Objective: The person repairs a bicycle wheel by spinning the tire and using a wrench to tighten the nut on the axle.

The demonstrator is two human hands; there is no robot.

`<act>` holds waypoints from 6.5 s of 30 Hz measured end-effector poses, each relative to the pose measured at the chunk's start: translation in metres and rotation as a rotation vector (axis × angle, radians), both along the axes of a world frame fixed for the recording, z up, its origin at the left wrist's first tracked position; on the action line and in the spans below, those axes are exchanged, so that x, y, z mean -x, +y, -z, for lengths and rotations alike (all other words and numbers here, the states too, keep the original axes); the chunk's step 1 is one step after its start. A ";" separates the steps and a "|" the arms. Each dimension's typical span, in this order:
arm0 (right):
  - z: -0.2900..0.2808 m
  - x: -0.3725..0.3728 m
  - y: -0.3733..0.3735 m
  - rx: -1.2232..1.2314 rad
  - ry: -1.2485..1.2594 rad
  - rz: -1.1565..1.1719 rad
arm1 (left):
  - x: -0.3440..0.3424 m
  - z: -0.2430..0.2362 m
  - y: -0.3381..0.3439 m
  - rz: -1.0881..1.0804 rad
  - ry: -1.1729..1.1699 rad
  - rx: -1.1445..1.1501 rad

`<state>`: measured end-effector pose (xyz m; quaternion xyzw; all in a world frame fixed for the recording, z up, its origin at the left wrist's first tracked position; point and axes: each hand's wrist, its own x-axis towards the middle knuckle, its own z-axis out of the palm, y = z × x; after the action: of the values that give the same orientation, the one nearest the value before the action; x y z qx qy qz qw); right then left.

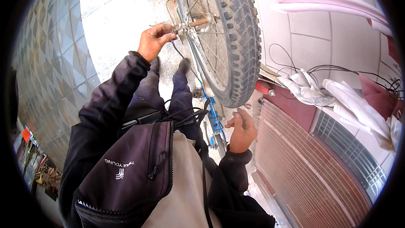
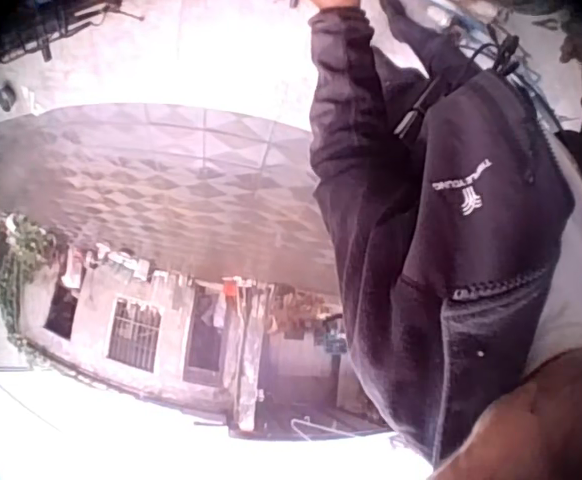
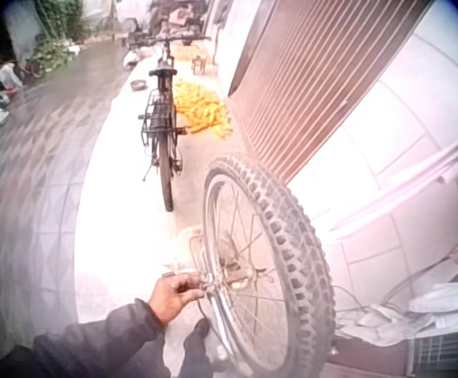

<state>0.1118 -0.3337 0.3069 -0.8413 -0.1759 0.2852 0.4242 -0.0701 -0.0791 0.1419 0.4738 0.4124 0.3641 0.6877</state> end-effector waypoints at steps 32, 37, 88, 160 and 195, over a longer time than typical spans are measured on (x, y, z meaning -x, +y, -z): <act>0.049 -0.017 -0.011 0.141 0.101 -0.017 | -0.008 -0.021 -0.002 -0.053 -0.103 0.224; 0.057 -0.022 -0.012 0.154 0.107 -0.054 | -0.005 -0.025 0.002 -0.030 -0.125 0.350; 0.128 -0.017 0.009 0.532 0.280 -0.277 | -0.013 -0.024 -0.009 -0.177 -0.278 0.458; 0.089 -0.023 -0.002 0.215 0.186 -0.048 | -0.004 -0.025 0.007 0.073 0.361 -0.244; 0.043 -0.138 0.099 0.084 0.305 -0.133 | -0.024 -0.042 0.001 -0.035 0.184 0.123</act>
<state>0.2495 -0.2343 0.2636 -0.7919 -0.1527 0.4439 0.3905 -0.0461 -0.0781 0.1839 0.4551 0.5035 0.3048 0.6681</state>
